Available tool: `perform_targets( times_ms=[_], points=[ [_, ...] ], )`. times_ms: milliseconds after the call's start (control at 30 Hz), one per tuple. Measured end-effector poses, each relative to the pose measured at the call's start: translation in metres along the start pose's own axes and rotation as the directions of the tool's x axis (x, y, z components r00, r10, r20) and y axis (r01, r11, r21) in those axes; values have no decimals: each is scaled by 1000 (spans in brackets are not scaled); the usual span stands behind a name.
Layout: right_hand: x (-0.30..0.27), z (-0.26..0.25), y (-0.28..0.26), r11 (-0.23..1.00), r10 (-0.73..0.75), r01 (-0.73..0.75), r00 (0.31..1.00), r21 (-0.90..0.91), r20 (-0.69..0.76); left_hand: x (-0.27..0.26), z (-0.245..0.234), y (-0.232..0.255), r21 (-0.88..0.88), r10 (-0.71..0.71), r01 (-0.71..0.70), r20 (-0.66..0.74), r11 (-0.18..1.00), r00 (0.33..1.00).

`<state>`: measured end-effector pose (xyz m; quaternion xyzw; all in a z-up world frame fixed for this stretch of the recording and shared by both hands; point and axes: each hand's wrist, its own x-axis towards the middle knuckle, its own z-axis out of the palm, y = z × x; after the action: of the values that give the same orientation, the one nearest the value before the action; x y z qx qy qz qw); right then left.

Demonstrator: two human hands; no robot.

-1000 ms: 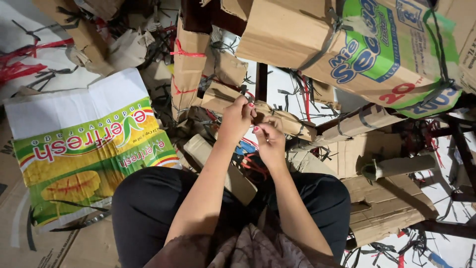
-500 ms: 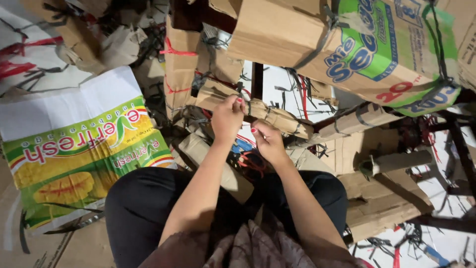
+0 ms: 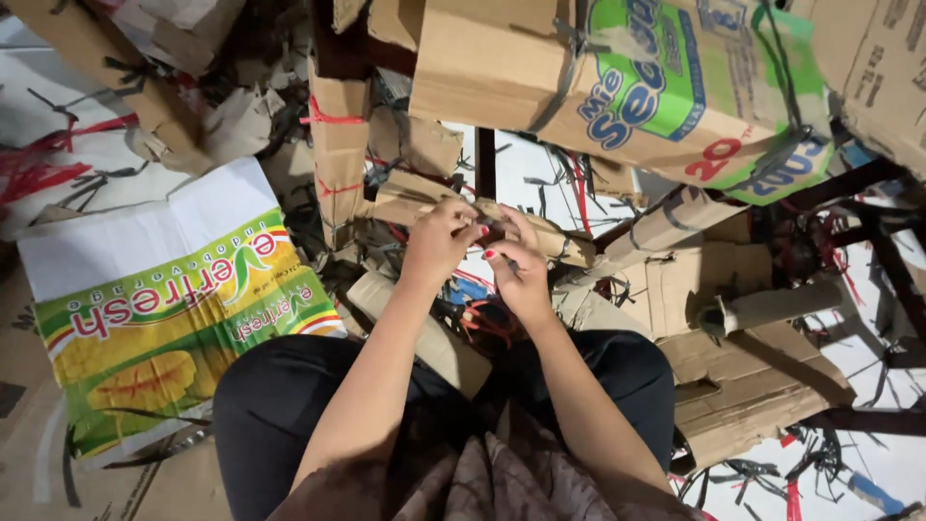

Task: Wrapping a wooden chair with cardboard and securing it with plastic ties for protection.

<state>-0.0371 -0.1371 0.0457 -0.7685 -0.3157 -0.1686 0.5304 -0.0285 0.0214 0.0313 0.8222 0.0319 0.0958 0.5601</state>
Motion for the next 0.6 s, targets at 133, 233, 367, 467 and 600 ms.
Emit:
perform_targets(
  times_ms=[133,233,367,467,600],
  points=[
    [18,-9,0,993,107,-105,993,-45,48,8,-9,3,36,-24,20,96,999,995],
    [15,-6,33,998,66,-65,995,-15,70,13,-10,3,113,31,-53,191,992,981],
    [17,-4,43,997,65,-69,993,35,101,20,-6,-10,202,15,-81,309,976,951],
    [16,0,38,990,140,-140,990,-6,33,19,-10,-4,284,-16,-83,331,955,944],
    [17,5,34,945,291,-312,938,-94,-189,12,-6,1,394,24,-119,236,911,971]
  ],
)
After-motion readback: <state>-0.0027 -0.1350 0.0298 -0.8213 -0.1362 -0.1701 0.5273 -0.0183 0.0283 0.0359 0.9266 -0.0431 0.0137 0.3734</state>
